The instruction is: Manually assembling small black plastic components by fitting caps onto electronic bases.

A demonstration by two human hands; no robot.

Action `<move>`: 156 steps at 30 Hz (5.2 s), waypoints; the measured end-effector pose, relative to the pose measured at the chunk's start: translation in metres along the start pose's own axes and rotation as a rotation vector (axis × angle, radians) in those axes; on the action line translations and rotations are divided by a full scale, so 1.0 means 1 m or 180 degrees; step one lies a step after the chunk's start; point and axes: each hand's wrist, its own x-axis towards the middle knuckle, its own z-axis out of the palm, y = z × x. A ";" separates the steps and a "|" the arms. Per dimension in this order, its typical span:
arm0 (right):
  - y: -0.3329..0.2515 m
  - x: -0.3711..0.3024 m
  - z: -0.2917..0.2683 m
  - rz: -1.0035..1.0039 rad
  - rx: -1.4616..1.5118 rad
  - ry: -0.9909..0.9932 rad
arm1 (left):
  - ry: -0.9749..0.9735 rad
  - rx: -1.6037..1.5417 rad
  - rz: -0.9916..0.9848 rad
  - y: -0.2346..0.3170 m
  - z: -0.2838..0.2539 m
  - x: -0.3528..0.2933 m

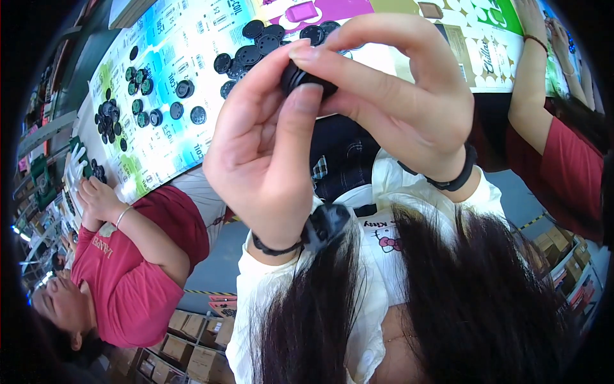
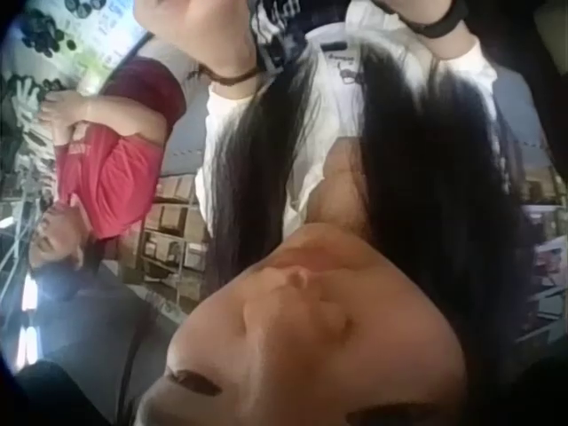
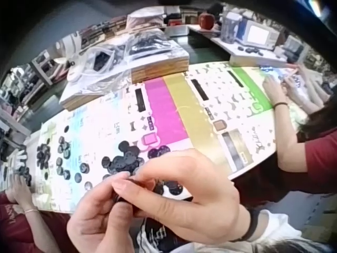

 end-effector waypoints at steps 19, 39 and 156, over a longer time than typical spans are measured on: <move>0.048 0.001 0.019 0.0424 0.0364 0.0175 | -0.0166 0.0284 -0.0288 -0.039 -0.039 0.027; 0.070 0.009 0.022 -0.0812 -0.2414 -0.1330 | 0.0279 0.4259 0.1338 -0.047 -0.168 0.091; -0.031 -0.004 -0.039 -0.0413 -0.1828 -0.0156 | -0.1188 -0.2291 -0.0660 -0.025 -0.003 0.019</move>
